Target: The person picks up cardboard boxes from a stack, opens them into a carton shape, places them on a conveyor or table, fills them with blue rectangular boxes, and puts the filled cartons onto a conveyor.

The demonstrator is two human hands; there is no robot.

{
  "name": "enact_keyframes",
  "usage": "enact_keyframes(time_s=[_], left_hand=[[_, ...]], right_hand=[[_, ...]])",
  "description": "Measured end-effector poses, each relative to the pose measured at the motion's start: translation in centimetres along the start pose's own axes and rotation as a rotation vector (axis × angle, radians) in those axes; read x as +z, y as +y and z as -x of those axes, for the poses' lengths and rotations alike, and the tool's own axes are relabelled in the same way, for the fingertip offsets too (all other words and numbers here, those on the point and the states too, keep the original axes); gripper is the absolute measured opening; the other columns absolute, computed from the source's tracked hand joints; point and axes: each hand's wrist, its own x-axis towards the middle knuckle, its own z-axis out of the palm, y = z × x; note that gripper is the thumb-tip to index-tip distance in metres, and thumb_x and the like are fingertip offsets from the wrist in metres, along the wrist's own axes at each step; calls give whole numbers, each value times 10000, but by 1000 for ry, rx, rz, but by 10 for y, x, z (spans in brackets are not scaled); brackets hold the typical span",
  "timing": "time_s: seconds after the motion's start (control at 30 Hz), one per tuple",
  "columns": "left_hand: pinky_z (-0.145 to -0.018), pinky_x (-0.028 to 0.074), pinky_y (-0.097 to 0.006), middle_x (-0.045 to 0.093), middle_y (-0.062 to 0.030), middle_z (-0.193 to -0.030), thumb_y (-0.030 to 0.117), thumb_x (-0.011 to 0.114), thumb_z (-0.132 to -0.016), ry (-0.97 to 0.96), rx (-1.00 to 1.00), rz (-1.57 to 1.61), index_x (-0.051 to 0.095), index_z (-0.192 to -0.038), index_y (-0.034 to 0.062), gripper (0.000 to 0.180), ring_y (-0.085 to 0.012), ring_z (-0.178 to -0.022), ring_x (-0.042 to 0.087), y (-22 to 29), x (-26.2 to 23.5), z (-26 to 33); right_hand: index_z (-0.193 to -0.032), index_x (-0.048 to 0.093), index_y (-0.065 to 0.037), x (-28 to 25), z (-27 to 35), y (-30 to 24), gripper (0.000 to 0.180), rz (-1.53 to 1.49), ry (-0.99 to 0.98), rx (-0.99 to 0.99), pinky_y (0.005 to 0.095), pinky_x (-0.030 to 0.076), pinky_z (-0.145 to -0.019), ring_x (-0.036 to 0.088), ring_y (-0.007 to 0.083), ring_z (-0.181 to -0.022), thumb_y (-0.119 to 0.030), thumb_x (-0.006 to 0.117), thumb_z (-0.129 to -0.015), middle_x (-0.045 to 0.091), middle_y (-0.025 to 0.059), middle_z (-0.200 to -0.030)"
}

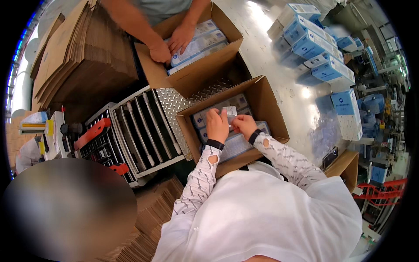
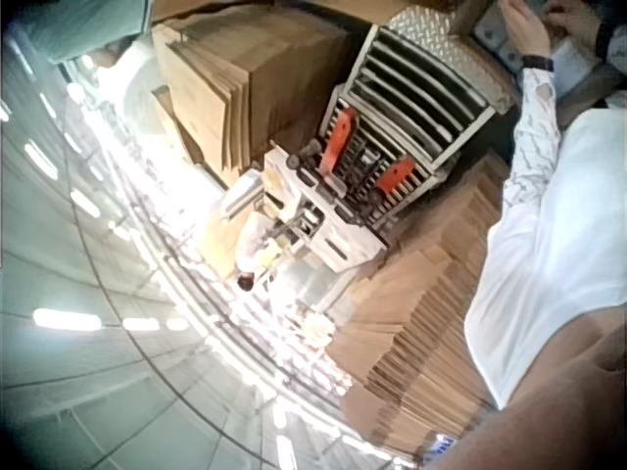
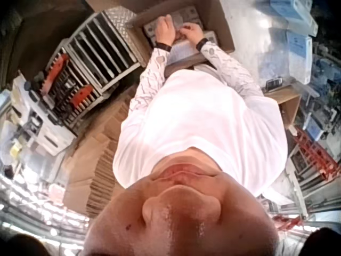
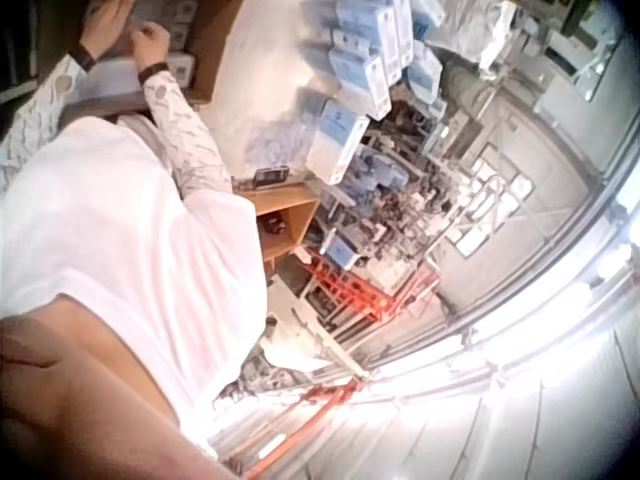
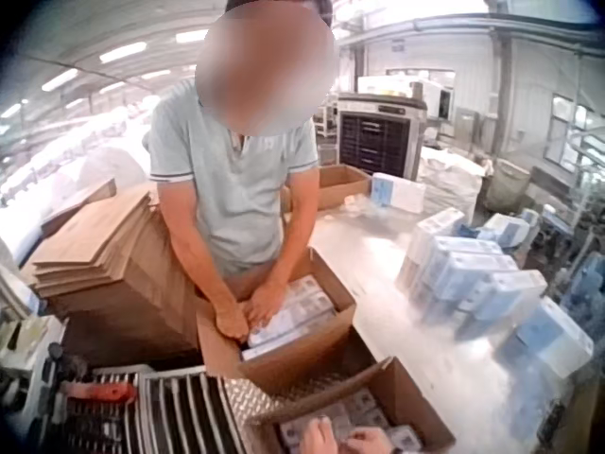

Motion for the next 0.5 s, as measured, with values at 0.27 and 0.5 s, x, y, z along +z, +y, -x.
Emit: enact_keyframes(time_s=[0.27, 0.5], left_hand=[[-824, 384, -624, 435, -181, -1340, 541, 624, -737, -980, 195, -559, 444, -1297, 3, 797, -360, -1141, 473, -12, 23, 82], [-883, 450, -456, 500, -281, -1241, 486, 614, -767, -1091, 229, -459, 412, -1292, -58, 783, -401, -1068, 538, -5, 15, 59]], right_hand=[[-737, 645, -29, 22, -178, 95, 247, 589, 169, 196, 354, 452, -514, 564, 233, -539, -252, 586, -826, 594, 101, -626], [-800, 680, -19, 11, -175, 74, 407, 1077, -166, 98, 403, 453, -544, 551, 278, -524, -414, 591, -834, 601, 129, -611]])
